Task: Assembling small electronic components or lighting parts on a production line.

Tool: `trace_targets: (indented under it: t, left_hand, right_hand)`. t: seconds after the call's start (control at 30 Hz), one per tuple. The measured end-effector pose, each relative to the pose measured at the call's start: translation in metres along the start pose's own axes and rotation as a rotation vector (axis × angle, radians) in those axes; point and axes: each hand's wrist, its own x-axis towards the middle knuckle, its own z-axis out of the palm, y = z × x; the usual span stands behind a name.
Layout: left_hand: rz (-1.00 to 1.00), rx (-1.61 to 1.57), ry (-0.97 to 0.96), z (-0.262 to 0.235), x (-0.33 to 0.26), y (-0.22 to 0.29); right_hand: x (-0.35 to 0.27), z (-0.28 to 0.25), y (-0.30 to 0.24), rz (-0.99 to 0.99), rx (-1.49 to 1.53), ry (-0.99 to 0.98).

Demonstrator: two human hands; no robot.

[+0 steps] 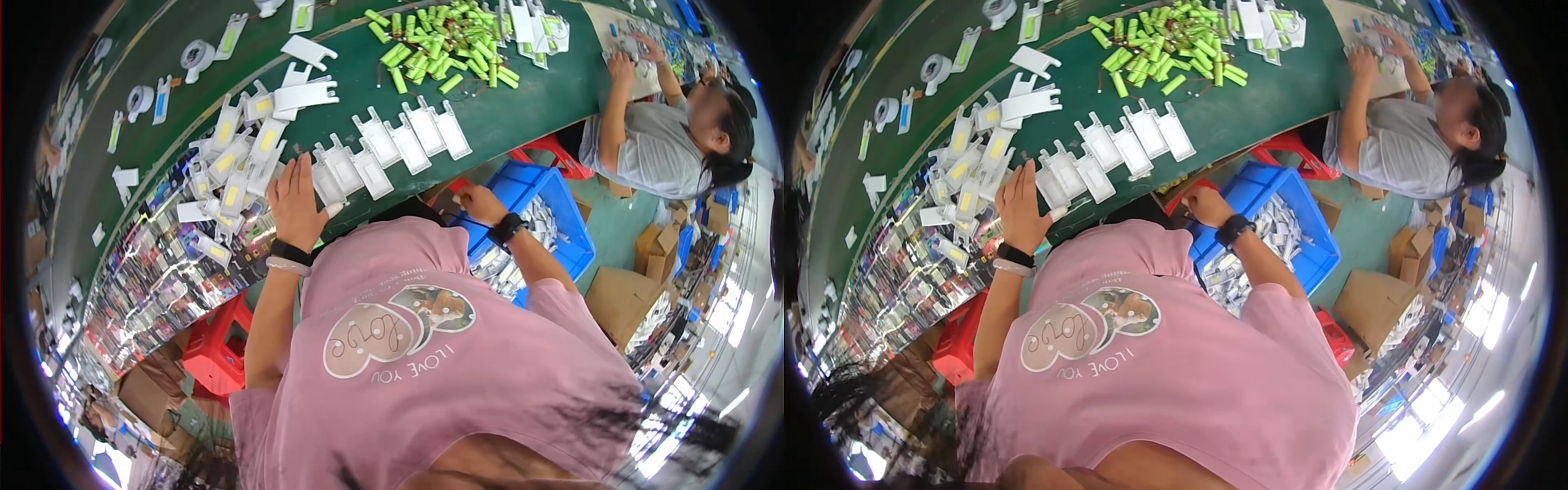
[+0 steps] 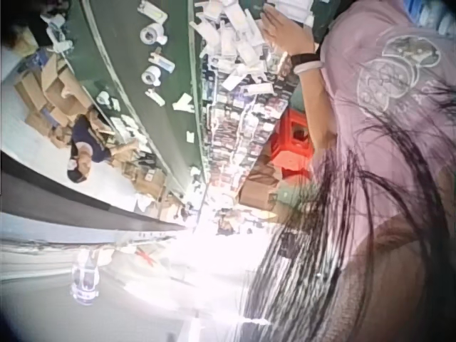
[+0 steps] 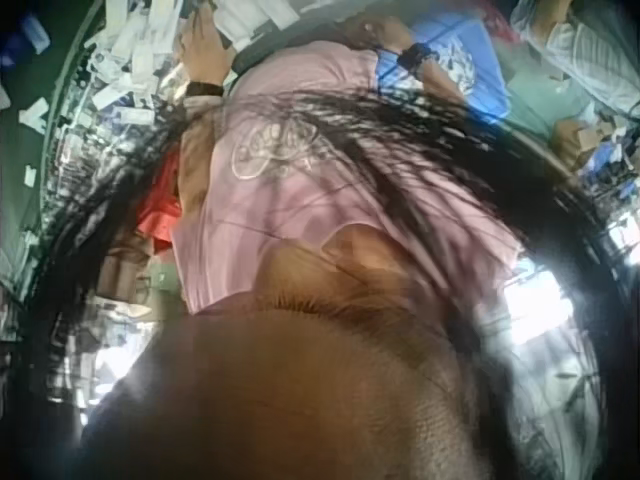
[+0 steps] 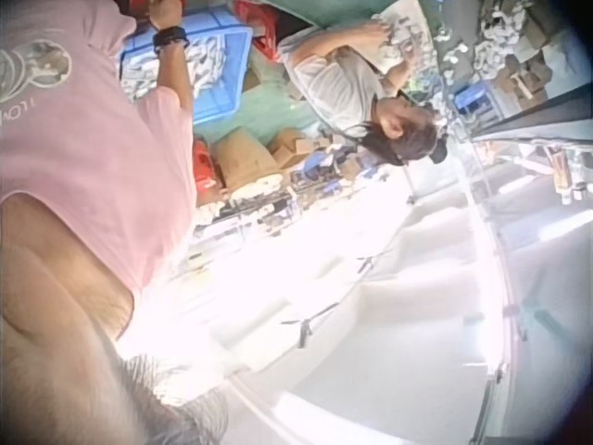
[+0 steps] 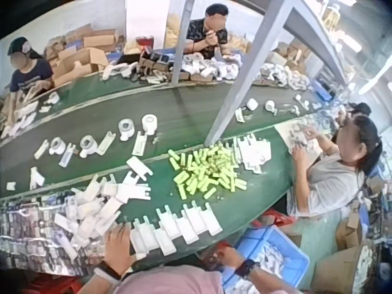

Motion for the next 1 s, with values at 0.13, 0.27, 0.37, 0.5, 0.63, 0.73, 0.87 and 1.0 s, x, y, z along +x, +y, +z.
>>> trace_targets:
  t: [0.13, 0.27, 0.37, 0.5, 0.63, 0.73, 0.87, 1.0]
  left_hand:
    - [0.083, -0.029, -0.008, 0.004, 0.010, 0.005]
    - [0.035, -0.075, -0.039, 0.005, 0.008, 0.017]
    - [0.056, -0.050, -0.062, 0.008, 0.016, 0.030]
    - [0.024, 0.026, -0.089, 0.017, 0.024, 0.034]
    - [0.043, 0.006, -0.064, 0.014, 0.021, 0.038]
    - [0.024, 0.039, -0.139, 0.005, 0.023, 0.046]
    - [0.063, 0.104, -0.210, 0.002, 0.026, 0.058]
    - [0.127, 0.114, -0.239, 0.005, 0.033, 0.068]
  right_hand:
    - [0.045, 0.028, 0.047, -0.307, -0.653, 0.860]
    - [-0.026, -0.010, -0.048, 0.013, -0.743, 0.548]
    - [-0.057, -0.016, -0.096, -0.256, -0.423, 0.600]
    - [-0.038, 0.002, -0.150, -0.750, -0.567, 0.772]
    - [-0.010, 0.022, -0.162, -0.758, -0.638, 0.644]
    - [-0.001, 0.029, -0.157, -0.715, -0.697, 0.614]
    - [-0.003, 0.031, -0.150, -0.704, -0.700, 0.619]
    - [-0.012, 0.023, -0.137, -0.660, -0.678, 0.614]
